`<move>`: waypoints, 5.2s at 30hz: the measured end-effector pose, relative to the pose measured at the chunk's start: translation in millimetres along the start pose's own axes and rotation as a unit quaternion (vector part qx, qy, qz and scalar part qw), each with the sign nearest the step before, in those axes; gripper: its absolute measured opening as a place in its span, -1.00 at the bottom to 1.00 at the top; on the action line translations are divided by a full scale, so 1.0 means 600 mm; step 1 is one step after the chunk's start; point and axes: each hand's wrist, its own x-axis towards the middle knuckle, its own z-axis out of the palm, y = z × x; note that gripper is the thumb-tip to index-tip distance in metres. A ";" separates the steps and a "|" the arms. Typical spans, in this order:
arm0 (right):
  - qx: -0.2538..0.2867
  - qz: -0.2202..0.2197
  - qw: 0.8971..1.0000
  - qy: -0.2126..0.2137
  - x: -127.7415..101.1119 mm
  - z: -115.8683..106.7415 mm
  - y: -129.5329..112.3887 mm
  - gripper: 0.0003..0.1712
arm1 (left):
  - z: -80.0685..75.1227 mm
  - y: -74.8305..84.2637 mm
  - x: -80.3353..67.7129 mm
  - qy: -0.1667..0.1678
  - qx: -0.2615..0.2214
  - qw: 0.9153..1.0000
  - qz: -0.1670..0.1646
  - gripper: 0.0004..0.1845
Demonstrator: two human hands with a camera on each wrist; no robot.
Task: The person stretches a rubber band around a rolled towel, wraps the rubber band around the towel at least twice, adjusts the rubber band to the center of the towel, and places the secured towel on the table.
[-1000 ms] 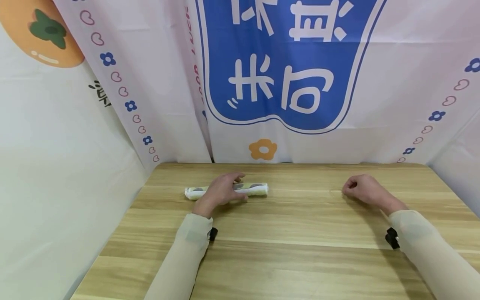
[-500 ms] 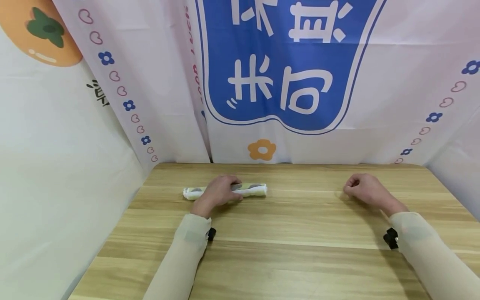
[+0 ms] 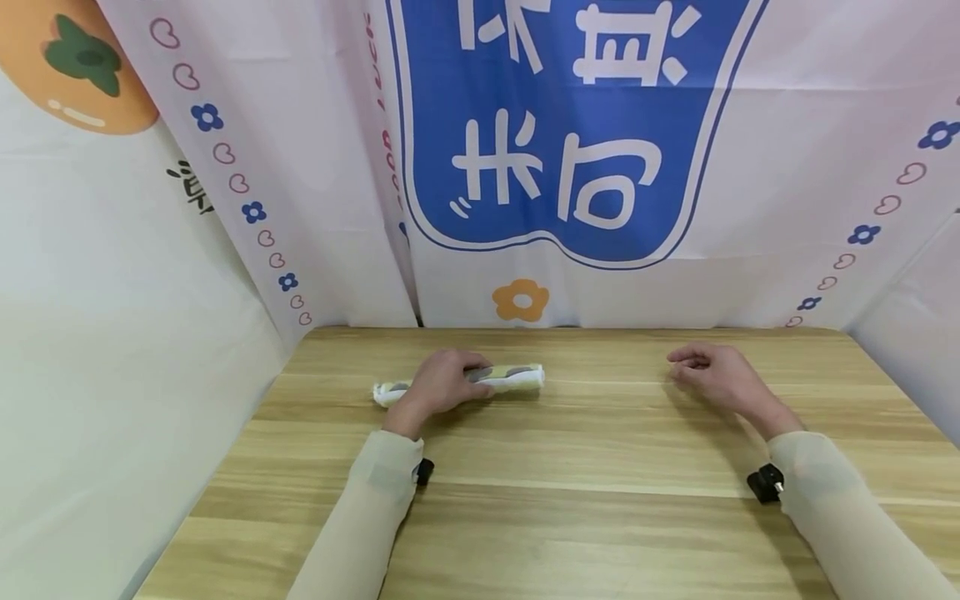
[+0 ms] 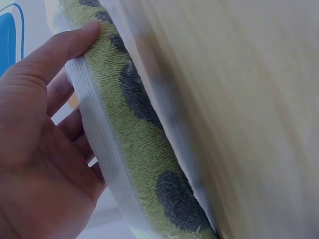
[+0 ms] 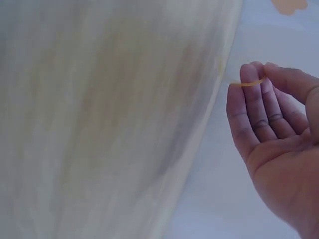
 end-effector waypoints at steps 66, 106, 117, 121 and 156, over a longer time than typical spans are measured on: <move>0.299 0.009 0.953 0.040 0.012 0.091 -0.189 -0.63 | 0.024 0.142 0.023 0.017 -0.150 0.986 0.074 -0.65; 0.276 -0.038 0.959 0.046 0.012 0.111 -0.198 -0.73 | 0.039 0.143 0.029 0.010 -0.203 0.971 0.126 -0.56; 0.229 -0.059 0.970 0.050 0.012 0.115 -0.200 -0.77 | 0.035 0.147 0.027 0.018 -0.172 0.980 0.102 -0.73; 0.225 -0.059 0.972 0.037 0.011 0.113 -0.198 -0.77 | 0.037 0.146 0.027 0.025 -0.175 0.979 0.102 -0.73; 0.218 -0.086 0.970 -0.056 0.004 0.111 -0.220 -0.82 | 0.038 0.131 0.027 0.134 -0.071 0.986 0.066 -0.78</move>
